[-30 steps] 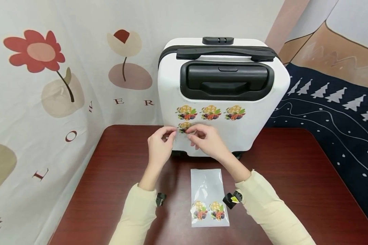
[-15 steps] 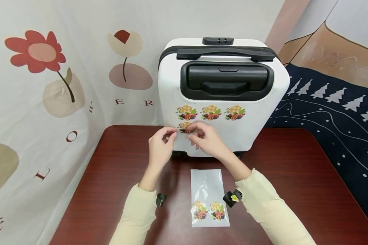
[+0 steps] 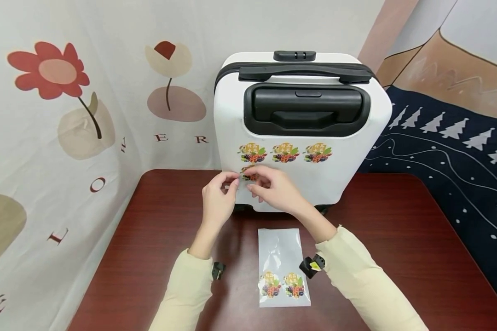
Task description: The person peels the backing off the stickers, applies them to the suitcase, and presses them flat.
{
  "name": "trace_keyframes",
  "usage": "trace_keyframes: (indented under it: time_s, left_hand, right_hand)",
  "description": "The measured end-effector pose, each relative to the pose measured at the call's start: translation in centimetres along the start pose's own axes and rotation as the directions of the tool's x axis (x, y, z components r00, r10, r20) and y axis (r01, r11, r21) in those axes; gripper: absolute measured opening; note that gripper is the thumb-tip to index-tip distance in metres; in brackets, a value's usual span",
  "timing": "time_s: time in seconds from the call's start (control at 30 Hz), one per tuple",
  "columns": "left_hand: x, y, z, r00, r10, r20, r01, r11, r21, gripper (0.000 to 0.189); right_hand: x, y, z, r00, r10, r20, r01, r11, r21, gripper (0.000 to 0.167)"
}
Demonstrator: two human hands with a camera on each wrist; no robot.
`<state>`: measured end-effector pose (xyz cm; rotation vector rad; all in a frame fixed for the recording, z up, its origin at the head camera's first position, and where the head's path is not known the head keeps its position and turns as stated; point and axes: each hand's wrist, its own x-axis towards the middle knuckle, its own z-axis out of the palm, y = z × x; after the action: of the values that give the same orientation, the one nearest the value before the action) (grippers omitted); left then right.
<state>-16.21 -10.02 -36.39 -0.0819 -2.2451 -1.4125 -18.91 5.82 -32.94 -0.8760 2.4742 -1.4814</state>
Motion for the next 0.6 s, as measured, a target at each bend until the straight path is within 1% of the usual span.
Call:
trace_keyframes:
  time_s: [0.1,0.17,0.43,0.5,0.6]
  left_hand:
    - [0.0,0.0,0.0,1.0,0.0,0.005,0.0,1.0,-0.002,0.009]
    - [-0.1,0.1,0.0,1.0,-0.001,0.007,0.001,1.0,0.001,0.009]
    - [0.0,0.0,0.0,1.0,0.001,0.001,-0.001,1.0,0.018,0.008]
    - [0.0,0.0,0.0,1.0,-0.001,0.001,0.001,1.0,0.021,0.008]
    - [-0.1,0.0,0.0,1.0,-0.006,0.001,0.006,1.0,0.018,0.008]
  right_hand:
    - [0.4,-0.1,0.3,1.0,-0.002,0.017,0.002,1.0,0.0,0.03]
    - [0.4,0.2,0.3,1.0,0.021,0.015,-0.021,1.0,0.007,0.028]
    - [-0.6,2.3,-0.4,0.994,0.106,0.0,-0.106,0.994,-0.013,0.022]
    - [-0.7,2.5,-0.5,0.992,0.124,0.0,-0.124,0.992,-0.017,0.02]
    - [-0.7,2.4,-0.5,0.992,0.124,0.012,-0.124,0.992,-0.021,0.02]
